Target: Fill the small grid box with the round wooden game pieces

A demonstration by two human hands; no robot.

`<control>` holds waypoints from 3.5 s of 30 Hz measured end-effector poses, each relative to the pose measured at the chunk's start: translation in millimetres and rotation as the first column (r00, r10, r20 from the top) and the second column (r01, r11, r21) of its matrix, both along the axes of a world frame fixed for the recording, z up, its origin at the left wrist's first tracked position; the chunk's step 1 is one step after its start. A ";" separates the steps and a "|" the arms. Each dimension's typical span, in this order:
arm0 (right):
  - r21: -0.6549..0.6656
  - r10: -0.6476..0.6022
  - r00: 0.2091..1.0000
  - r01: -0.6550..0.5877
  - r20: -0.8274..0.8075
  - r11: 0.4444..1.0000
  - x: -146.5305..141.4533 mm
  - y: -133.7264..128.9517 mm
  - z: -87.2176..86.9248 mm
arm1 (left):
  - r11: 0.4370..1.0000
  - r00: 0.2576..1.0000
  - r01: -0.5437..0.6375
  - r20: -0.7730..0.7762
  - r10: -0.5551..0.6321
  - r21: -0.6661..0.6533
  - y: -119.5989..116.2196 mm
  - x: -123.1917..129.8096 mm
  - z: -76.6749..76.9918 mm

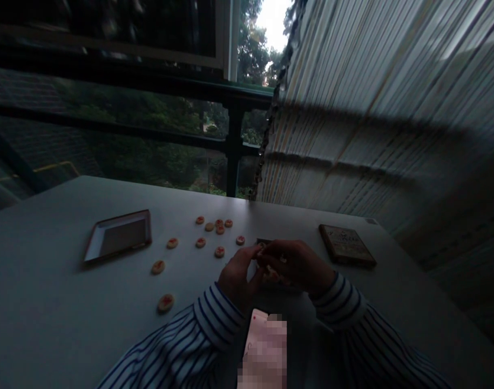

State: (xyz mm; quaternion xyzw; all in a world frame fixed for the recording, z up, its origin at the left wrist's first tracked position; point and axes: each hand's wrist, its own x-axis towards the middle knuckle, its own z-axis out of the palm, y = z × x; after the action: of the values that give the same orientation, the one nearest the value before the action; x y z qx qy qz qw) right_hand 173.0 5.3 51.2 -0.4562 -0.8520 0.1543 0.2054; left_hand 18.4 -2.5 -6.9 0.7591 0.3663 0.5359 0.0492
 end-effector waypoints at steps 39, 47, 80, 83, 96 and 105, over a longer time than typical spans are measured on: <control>0.003 0.061 0.997 -0.061 -0.041 0.998 -0.6 -3.0 -2.5 | 0.616 0.761 0.425 0.631 0.155 -0.663 5.4 -3.0 3.1; 0.064 0.085 0.996 -0.086 0.018 0.994 -1.9 -5.6 0.5 | 0.620 0.770 0.409 0.618 0.160 -0.670 5.9 -3.9 0.7; 0.096 0.052 0.963 -0.080 0.265 0.992 1.6 -1.0 -4.8 | 0.692 0.932 0.235 0.361 0.040 -0.683 8.0 -6.3 -13.9; 0.083 0.063 0.949 -0.093 0.309 0.992 1.2 -1.6 -3.7 | 0.680 0.935 0.248 0.354 0.018 -0.690 9.0 -6.9 -18.6; 0.140 0.047 0.914 -0.113 0.404 0.984 -3.9 -1.9 -7.4 | 0.685 0.952 0.232 0.306 -0.015 -0.691 6.2 -3.6 -20.9; 0.112 0.032 0.902 -0.088 0.430 0.990 -4.5 -1.3 -10.9 | 0.660 0.956 0.253 0.289 -0.056 -0.707 8.2 -3.5 -24.1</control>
State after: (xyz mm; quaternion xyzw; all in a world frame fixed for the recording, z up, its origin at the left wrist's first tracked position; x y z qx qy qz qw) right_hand 168.5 4.0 40.3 -0.4383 -0.8980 0.0018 0.0379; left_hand 14.9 5.7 -31.0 0.6315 0.4758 0.4246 0.4410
